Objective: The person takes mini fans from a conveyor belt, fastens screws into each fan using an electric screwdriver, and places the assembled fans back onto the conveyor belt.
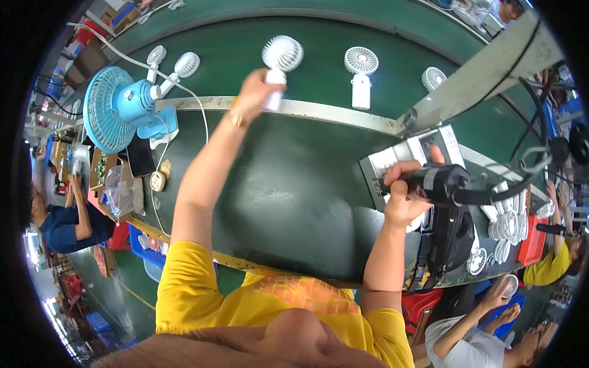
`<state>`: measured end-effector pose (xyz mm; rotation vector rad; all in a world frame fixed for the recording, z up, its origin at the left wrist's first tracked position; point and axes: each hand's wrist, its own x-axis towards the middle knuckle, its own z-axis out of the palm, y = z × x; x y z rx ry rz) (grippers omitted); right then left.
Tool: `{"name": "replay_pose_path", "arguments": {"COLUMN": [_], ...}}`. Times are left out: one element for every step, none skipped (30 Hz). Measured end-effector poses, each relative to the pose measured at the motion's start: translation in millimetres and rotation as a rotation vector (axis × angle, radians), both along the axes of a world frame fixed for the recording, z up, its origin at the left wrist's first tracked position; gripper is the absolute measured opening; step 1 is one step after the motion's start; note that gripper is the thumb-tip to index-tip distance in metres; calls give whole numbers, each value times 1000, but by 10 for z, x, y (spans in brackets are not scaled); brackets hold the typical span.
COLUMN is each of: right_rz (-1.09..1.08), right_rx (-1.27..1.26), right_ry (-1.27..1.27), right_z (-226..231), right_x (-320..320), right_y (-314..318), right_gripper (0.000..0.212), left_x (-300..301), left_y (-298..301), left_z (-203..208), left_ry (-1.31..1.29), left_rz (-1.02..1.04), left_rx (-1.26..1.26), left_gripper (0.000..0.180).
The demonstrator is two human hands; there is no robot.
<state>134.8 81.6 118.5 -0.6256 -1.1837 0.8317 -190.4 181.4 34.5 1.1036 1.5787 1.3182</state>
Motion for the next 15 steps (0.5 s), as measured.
{"name": "replay_pose_path", "arguments": {"right_rz": [-10, 1, -29, -58, -50, -23, 9, 62, 152, 241, 258, 298, 335, 343, 331], "right_rx": [-3, 31, 25, 17, -12, -11, -28, -49, -65, -82, -137, -145, -153, -171, -186], "right_ry": [13, 67, 12, -42, -52, -29, -13, -7, 93, 193, 222, 275, 328, 336, 291], "right_z": [-1, -15, -48, -75, -40, 15, 12, 4, -31, -63, -49, -63, -86, -96, -115], "right_x": [-3, -7, 23, 57, 29, 47, 35, 19, 1, -21, -63, -83, -95, -97, -102], "right_y": [-10, -14, -18, -22, -41, -100, -105, -107, -119, -151, -204, -226, -245, -274, -291], "right_gripper": [83, 67, 62, 57, 52, 53, 53, 56, 55, 53, 61, 61, 61, 63, 62], "left_x": [378, 676, 887, 1082, 1226, 1371, 1466, 1554, 1644, 1723, 1793, 1855, 1883, 1906, 1923], "left_y": [-230, -484, -740, -953, -1129, -1324, -1463, -1571, -1674, -1759, -1822, -1857, -1878, -1899, -1918], "left_z": [113, 235, 258, 294, 208, 246, 222, 125, 48, 17, -17, -68, -59, -35, -21], "left_ry": [-174, -321, -477, -587, -645, -697, -805, -860, -888, -929, -969, -976, -976, -966, -956], "left_rz": [-46, -132, -221, -264, -270, -296, -300, -313, -302, -309, -317, -303, -306, -305, -304], "left_rx": [5, -34, -47, -61, -112, -131, -191, -214, -255, -264, -273, -288, -294, -287, -280], "left_gripper": [41, 44, 43, 39, 35, 32, 31, 28, 25, 25, 24, 25, 25, 24, 23]}}
